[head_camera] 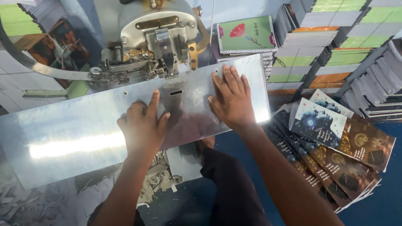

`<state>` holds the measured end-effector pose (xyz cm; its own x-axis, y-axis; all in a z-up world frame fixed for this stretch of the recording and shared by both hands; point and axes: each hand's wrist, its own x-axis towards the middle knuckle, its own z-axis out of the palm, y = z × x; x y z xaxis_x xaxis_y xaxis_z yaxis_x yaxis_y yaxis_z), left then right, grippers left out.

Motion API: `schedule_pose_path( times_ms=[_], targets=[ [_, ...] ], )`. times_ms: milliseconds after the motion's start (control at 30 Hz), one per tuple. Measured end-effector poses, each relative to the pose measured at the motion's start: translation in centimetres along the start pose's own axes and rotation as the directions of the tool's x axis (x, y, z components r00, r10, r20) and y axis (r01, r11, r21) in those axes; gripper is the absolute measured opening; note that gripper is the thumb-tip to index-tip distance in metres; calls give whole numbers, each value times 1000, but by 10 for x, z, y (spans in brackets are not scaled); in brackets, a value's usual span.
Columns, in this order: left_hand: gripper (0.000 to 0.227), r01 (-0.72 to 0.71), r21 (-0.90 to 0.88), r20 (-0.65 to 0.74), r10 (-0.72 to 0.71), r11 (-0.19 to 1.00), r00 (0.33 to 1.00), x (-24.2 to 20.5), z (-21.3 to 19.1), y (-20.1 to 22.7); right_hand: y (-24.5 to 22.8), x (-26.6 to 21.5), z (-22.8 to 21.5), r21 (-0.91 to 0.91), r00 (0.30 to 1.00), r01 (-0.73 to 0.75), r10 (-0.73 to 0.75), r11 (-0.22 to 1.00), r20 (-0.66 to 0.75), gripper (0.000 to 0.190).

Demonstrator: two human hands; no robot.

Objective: The person operates a binding machine to stitch the spine of a book cover. They repeatedly pick up a book, place it under the machine's arm, and press down to secure the binding before stacking the finished item.

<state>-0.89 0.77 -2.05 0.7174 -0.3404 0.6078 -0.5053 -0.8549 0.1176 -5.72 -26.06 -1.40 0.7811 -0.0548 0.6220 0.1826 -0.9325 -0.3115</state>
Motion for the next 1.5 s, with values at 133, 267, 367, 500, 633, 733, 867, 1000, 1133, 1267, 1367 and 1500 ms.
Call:
schedule_pose_path(
  times_ms=[133, 267, 367, 500, 633, 733, 867, 1000, 1133, 1267, 1367, 1500],
  targets=[
    [68, 22, -63, 25, -20, 998, 999, -3, -1, -2, 1, -1, 7, 58, 1000, -26, 26, 998, -6, 65],
    [68, 24, -86, 55, -19, 996, 998, -9, -6, -6, -6, -1, 18, 77, 996, -68, 73, 995, -53, 70],
    [68, 8, 0, 39, -8, 1000, 999, -16, -13, -9, -17, -1, 28, 61, 987, -130, 135, 990, -92, 71],
    [69, 106, 1, 140, -105, 994, 985, -22, -25, -16, -32, -4, 35, -9, 983, -137, 135, 990, -123, 69],
    [71, 230, -48, 221, -214, 972, 951, -30, -42, -30, -61, -13, 47, -46, 988, -36, 28, 998, -151, 65],
    [73, 284, -56, 264, -261, 957, 929, -36, -51, -40, -85, -16, 55, -29, 996, 73, -74, 997, -58, 54],
    [78, 345, -33, 288, -322, 938, 902, -42, -61, -53, -119, -10, 69, 117, 973, 232, -228, 966, -49, 54],
    [81, 426, -47, 317, -391, 903, 864, -46, -72, -68, -150, 3, 83, 174, 950, 312, -307, 934, -60, 49],
    [85, 432, -66, 297, -395, 900, 869, -56, -78, -81, -164, 17, 91, 200, 934, 357, -349, 913, -71, 50],
    [89, 483, -128, 319, -425, 866, 847, -63, -71, -90, -175, 34, 99, 210, 916, 399, -397, 892, -53, 51],
    [95, 499, -138, 260, -455, 856, 852, -69, -61, -94, -190, 49, 110, 206, 895, 441, -445, 874, -29, 51],
    [93, 426, -195, 93, -416, 883, 905, -73, -54, -106, -208, 71, 121, 225, 882, 447, -469, 866, 50, 58]
  ],
)
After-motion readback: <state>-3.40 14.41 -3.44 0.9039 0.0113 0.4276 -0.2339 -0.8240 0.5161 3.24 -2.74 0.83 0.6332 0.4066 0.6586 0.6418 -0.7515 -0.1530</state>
